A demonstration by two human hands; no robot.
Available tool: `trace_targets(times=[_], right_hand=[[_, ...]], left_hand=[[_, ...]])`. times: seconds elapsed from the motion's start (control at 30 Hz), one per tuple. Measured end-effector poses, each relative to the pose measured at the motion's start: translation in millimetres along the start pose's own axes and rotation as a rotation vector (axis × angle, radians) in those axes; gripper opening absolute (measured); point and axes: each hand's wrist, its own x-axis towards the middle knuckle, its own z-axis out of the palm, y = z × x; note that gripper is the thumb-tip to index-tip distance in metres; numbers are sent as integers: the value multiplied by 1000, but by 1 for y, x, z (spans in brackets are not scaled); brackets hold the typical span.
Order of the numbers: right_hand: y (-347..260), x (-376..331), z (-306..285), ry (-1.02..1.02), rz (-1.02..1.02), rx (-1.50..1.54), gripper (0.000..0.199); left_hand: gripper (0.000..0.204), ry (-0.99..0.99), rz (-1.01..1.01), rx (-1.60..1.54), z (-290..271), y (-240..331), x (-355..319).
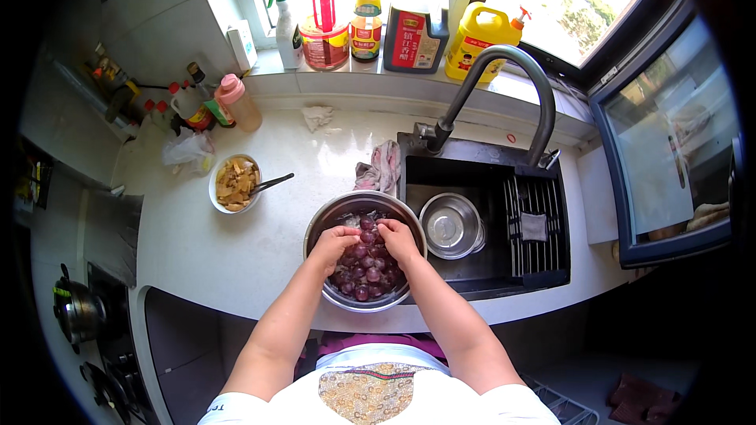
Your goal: The person retrieves a plate of food from the refrigerator and places it on the counter. They then take a bag of grapes, pour them into a metal bowl, and wash them under running water in the sink, separating the grapes from the stems by hand.
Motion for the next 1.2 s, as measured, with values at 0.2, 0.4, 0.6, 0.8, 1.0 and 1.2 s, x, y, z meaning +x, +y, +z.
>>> trace_targets(times=[0.2, 0.4, 0.6, 0.8, 1.0, 1.2], right_hand=[[-14, -6, -4, -283, 126, 215, 32], [-18, -13, -3, -326, -1, 215, 40], [-9, -14, -1, -311, 16, 267, 39], [-3, -12, 3, -170, 2, 243, 41], [-2, -26, 10, 263, -320, -594, 54], [-25, -60, 4, 64, -359, -969, 42]], left_hand=[[20, 75, -14, 74, 7, 2, 1], [19, 62, 3, 63, 4, 3, -4], [19, 62, 72, -66, -2, -8, 2], [17, 214, 196, 59, 10, -5, -3], [19, 452, 484, 718, 8, -13, -6], [27, 443, 245, 448, 1, -30, -1]])
